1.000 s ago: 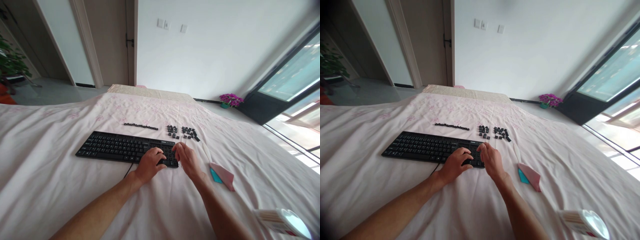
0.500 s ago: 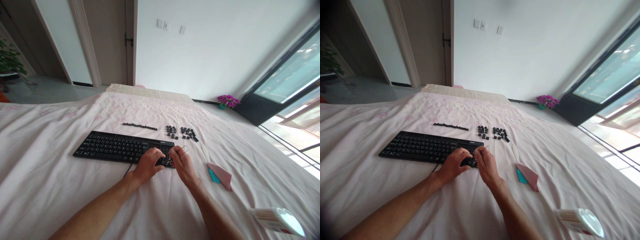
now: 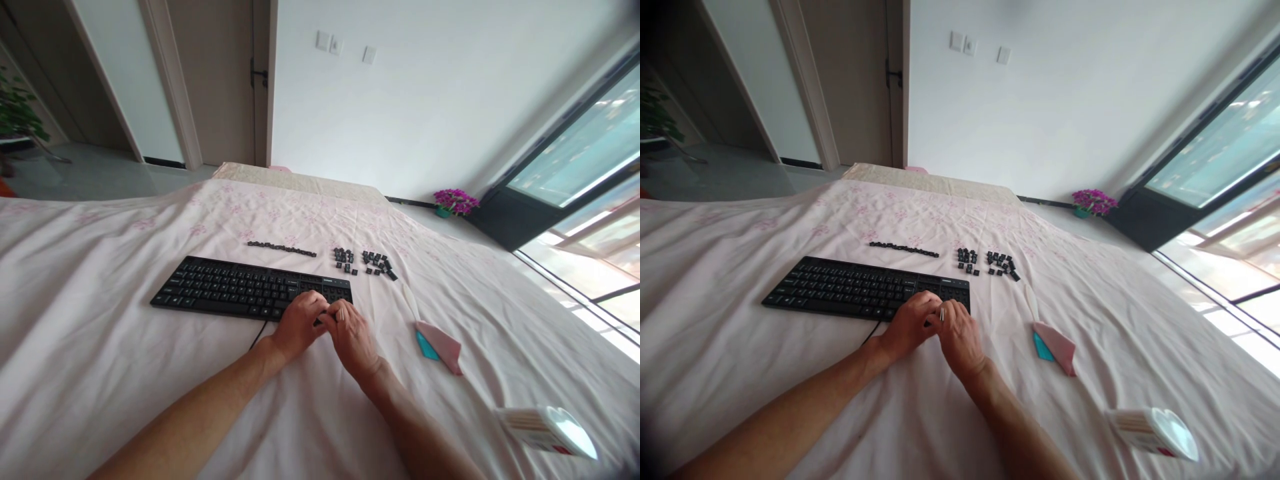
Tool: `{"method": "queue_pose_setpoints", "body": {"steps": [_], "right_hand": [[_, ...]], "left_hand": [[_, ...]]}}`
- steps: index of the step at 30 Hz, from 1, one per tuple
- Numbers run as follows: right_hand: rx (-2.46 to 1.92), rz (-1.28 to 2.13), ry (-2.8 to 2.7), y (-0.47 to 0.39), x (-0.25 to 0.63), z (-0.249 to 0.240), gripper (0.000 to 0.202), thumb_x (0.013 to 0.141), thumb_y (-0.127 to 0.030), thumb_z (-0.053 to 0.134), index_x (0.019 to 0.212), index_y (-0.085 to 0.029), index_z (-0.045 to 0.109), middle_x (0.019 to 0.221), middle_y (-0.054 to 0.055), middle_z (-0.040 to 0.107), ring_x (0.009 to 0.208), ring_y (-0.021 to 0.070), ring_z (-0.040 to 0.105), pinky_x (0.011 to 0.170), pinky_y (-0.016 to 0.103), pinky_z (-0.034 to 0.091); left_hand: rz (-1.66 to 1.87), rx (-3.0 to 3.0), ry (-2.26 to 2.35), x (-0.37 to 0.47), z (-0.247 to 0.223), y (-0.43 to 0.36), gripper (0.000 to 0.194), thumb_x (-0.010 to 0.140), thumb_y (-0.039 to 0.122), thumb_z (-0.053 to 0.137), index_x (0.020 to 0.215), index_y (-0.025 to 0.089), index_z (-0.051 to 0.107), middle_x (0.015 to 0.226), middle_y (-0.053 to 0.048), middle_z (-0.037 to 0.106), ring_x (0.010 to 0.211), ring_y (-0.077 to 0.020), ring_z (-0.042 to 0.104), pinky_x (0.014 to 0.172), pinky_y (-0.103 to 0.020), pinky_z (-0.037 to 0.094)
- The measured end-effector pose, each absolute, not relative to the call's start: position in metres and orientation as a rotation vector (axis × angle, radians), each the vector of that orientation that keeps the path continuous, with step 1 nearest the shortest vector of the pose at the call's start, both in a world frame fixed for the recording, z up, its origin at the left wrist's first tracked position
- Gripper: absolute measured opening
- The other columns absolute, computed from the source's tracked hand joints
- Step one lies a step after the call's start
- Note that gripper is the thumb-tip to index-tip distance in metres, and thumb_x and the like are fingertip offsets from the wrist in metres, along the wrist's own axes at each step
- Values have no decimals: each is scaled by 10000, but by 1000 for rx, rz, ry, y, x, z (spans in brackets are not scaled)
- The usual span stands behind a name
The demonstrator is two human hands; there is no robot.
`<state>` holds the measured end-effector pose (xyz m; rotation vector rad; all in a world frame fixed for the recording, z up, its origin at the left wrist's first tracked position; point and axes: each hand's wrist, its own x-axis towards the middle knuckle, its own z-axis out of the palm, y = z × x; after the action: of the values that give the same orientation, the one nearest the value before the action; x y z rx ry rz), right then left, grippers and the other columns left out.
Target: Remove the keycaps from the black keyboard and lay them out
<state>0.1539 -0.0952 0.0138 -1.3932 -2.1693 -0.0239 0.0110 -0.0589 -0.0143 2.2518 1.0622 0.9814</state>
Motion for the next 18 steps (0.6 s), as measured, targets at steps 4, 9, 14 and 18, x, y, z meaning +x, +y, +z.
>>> {"method": "queue_pose_setpoints", "body": {"steps": [4,9,14,18], "right_hand": [[-1414,-11,-2031,-104,155,-1,236,963,-292,382,774,-205,494,738,48,584,713,191,559,645,297,428],[-1611,104,-1737,-94,161,-5,257,968,-334,341,829,-197,507,691,26,593,624,178,572,576,278,400],[-1561,145,-1888,-90,160,1,210,942,-322,393,821,-199,511,718,30,604,675,186,586,622,283,401],[-1465,268,-1748,-99,170,-8,208,950,-283,356,852,-198,519,750,31,611,677,167,570,649,280,421]], "left_hand": [[997,2264,1045,10,-15,-59,207,780,256,674,976,202,632,993,-38,601,968,-200,538,907,-331,414],[1004,2259,1044,9,-14,-60,270,724,191,724,971,209,620,992,-27,600,961,-204,539,883,-337,424],[1004,2280,1062,9,-14,-60,256,701,218,758,923,209,633,970,-20,605,942,-199,539,859,-328,426],[1011,2321,1123,15,-15,-61,212,720,333,749,893,234,680,979,-20,622,950,-206,527,854,-340,413]]}}
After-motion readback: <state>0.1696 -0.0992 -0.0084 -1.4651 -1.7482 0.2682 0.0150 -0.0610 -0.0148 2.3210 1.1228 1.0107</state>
